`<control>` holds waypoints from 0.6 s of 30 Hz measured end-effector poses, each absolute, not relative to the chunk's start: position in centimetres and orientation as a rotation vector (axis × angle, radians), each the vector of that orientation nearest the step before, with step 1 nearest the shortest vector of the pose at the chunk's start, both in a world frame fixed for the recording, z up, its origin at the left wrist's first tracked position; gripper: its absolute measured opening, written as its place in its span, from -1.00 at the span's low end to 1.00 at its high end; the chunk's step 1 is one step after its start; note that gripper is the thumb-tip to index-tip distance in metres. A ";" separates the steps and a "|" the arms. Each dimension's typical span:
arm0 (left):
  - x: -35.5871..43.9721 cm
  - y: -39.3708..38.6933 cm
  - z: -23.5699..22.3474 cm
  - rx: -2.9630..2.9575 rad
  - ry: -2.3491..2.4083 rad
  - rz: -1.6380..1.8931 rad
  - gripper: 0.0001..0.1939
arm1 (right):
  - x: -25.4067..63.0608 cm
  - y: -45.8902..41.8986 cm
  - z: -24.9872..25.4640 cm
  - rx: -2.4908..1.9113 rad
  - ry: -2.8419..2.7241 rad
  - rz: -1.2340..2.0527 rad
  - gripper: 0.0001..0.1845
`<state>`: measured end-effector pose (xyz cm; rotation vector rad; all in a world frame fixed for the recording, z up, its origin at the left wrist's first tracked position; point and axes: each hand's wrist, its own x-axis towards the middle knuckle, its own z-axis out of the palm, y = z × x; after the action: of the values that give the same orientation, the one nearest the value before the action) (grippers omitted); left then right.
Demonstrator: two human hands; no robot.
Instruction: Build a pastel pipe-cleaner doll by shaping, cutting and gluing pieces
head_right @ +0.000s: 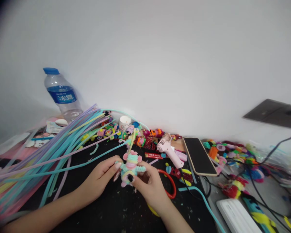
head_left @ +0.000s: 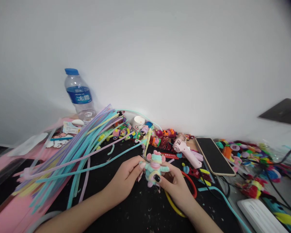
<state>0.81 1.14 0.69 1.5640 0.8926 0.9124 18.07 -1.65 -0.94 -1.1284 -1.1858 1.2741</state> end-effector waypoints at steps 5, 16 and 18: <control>0.8 0.8 0.6 1.527 0.880 0.929 -0.71 | 18.1 -1.6 -0.9 -1.079 -1.167 1.301 -0.61; 0.9 0.9 0.4 1.489 0.826 0.925 -0.71 | 18.0 -1.6 -0.6 -1.061 -1.207 1.356 -0.71; 0.9 0.9 0.2 1.468 0.835 0.915 -0.70 | 17.9 -1.5 -0.5 -1.067 -1.182 1.349 -0.70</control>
<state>0.93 0.92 0.21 1.4676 0.8350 0.9153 17.92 -1.53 -0.52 -1.0673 -1.1819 1.3494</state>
